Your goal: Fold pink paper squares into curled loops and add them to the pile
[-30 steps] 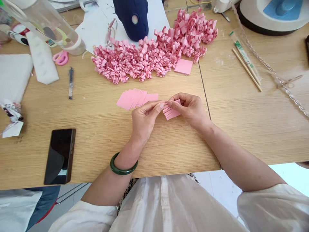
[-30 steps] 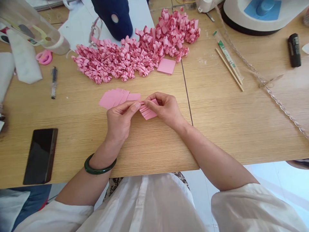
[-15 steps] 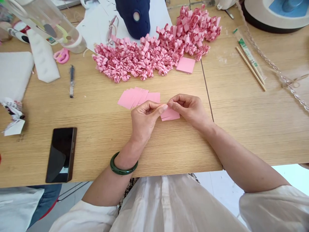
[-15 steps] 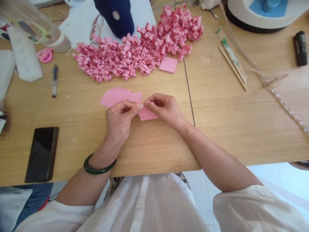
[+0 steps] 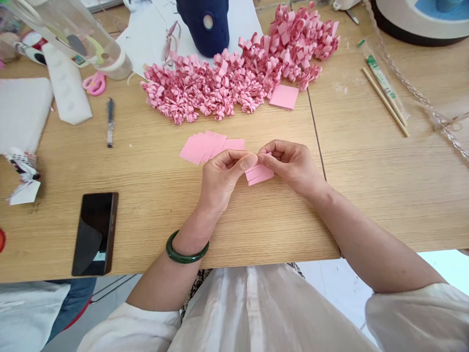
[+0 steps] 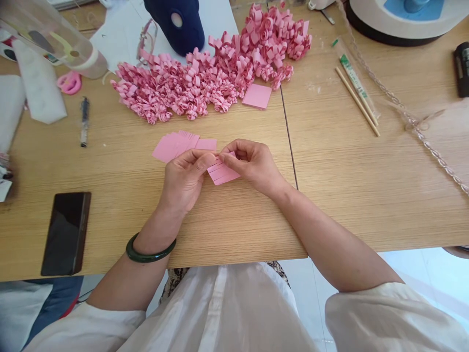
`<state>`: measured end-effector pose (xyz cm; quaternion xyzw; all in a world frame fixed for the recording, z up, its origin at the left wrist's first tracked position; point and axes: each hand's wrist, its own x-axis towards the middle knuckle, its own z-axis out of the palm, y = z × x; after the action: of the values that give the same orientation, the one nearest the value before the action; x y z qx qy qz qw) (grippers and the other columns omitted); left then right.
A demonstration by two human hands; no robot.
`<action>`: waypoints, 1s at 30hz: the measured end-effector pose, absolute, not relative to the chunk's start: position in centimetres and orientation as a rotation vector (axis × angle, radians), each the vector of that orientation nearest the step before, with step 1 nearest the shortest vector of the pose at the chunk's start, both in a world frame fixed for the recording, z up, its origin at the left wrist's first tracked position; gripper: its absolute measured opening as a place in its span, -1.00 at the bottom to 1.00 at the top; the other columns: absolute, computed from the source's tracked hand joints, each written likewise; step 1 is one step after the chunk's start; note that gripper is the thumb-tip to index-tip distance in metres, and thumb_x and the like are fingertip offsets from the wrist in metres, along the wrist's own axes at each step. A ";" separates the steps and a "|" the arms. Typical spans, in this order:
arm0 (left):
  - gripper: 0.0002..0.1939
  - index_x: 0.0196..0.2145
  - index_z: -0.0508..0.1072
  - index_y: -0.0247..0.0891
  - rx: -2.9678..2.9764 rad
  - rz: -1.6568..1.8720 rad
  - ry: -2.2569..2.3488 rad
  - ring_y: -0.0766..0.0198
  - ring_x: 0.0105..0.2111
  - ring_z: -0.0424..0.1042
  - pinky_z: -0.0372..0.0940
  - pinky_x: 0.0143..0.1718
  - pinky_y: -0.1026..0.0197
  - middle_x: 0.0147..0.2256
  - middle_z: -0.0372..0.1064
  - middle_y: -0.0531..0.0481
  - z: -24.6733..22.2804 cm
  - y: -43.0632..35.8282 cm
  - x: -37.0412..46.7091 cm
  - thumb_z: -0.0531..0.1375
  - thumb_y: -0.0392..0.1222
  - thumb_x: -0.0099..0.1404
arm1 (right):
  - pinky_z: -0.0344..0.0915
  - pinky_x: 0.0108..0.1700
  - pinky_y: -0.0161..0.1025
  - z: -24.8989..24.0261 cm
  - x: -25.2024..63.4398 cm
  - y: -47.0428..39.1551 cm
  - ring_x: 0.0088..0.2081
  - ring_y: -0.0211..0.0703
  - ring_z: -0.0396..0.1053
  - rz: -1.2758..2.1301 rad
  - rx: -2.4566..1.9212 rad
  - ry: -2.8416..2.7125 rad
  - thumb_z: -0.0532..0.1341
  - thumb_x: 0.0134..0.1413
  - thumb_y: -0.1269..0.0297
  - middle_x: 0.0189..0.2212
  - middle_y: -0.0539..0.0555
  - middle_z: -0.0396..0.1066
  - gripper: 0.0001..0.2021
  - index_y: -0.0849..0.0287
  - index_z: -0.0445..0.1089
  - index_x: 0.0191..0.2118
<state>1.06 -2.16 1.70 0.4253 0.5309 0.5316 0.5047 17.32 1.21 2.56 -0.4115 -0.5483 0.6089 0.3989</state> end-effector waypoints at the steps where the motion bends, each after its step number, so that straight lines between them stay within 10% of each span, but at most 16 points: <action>1: -0.65 -0.33 0.64 -0.15 1.025 1.272 1.264 0.16 -0.15 0.57 0.45 -0.03 0.11 -0.23 0.62 -0.03 1.8 -2.1 1.0 0.38 0.18 0.15 | 0.25 -0.39 -0.31 2.5 17.3 1.2 -0.44 -0.31 0.29 1.533 -1.042 -1.377 0.39 0.03 0.13 -0.45 -0.01 0.44 -0.77 0.19 0.46 -0.39; 10: -0.76 -0.22 0.67 -0.11 1.218 1.311 1.240 0.08 0.00 0.55 0.39 0.15 0.00 -0.14 0.62 -0.02 2.4 -2.5 1.3 0.28 0.05 0.32 | 0.31 -0.34 -0.29 2.4 17.4 1.5 -0.37 -0.25 0.36 1.501 -1.092 -1.316 0.42 0.01 0.05 -0.40 0.02 0.47 -0.71 0.17 0.46 -0.38; 30: -0.84 -0.36 0.67 -0.15 1.322 1.286 1.414 0.23 -0.31 0.56 0.45 -0.20 0.21 -0.35 0.62 0.04 1.8 -2.1 0.3 0.39 -0.02 0.20 | 0.30 -0.37 -0.29 2.5 17.5 1.5 -0.41 -0.27 0.33 1.400 -1.133 -1.401 0.35 0.04 0.23 -0.44 0.01 0.46 -0.86 0.18 0.46 -0.41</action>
<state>0.31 -2.07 1.83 0.5220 0.5584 0.5078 0.3973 17.52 1.53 2.54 -0.4512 -0.5583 0.5576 0.4169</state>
